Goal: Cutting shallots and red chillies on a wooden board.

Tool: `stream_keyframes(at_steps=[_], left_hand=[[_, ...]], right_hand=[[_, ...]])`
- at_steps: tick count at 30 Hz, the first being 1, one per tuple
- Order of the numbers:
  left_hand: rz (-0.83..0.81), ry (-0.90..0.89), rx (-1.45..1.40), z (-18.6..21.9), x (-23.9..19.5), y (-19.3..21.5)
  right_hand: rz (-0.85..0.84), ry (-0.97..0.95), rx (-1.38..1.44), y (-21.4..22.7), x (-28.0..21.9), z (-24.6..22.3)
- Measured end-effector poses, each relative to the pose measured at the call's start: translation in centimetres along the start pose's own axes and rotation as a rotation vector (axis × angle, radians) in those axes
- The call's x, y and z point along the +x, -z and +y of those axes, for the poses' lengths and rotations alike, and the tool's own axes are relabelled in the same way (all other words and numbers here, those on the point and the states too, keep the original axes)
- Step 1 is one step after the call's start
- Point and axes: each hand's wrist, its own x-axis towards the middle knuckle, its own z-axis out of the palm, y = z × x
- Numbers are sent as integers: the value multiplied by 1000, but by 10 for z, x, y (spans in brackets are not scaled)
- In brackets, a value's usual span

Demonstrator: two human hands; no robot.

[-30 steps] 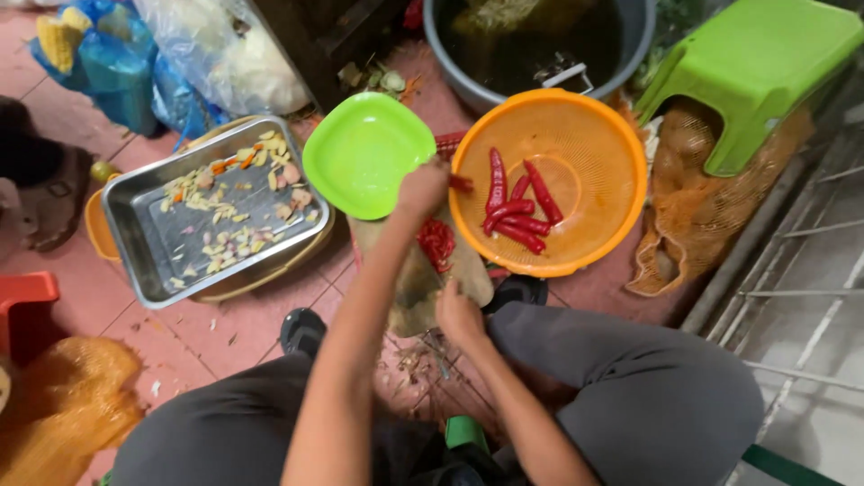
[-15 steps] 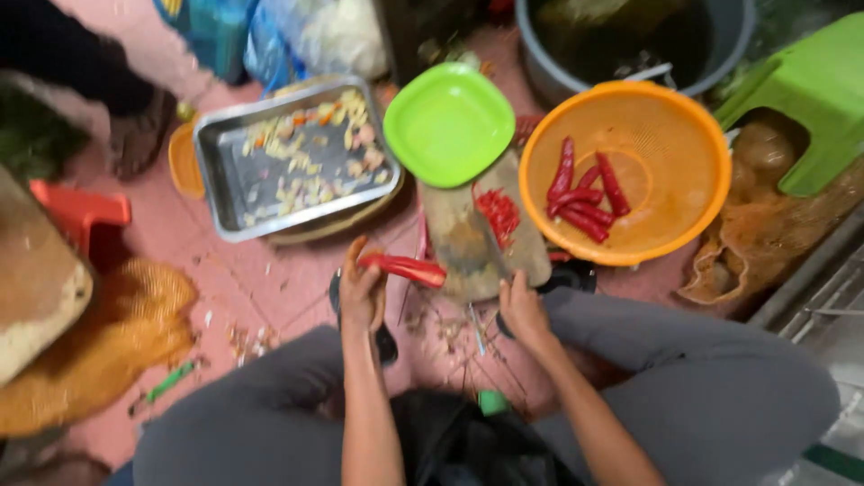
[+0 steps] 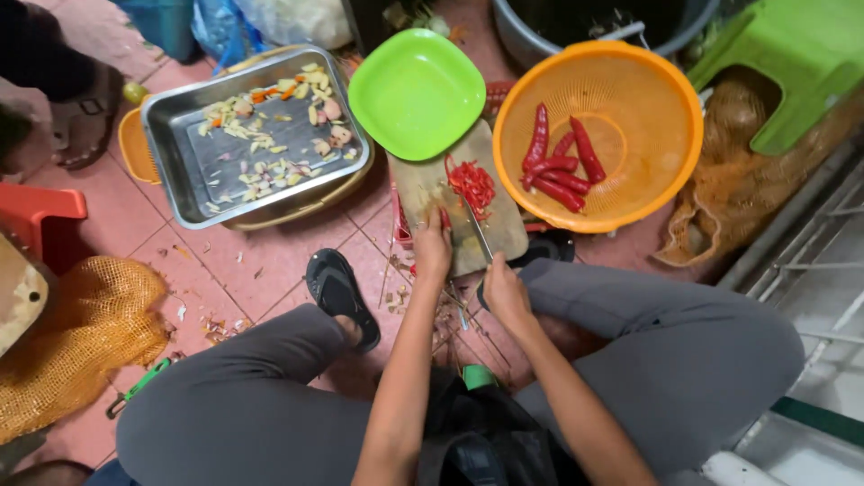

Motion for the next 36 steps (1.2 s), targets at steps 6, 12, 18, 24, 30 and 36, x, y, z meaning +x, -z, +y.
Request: stream_keyframes(at_steps=[6,12,18,24,30,36], left_hand=[[73,46,-80,20,-6,27],[120,-1,-123,15,-6,29],[112,37,-154,15,-4,28],[115,24,-155,14,-6,27],[101,13,-139,18,-7,26],[111,15,-115,10,-14,23]], right_hand=[[-114,-81,-31,5,5,-30],[-169,13,-206,15,8,-43],[-195,84,-293,24,0,-41],[-199,114,-313,5,39,-47],[-158,99,-296,4,45,-54],[-240,9,-200,11,3,-21]])
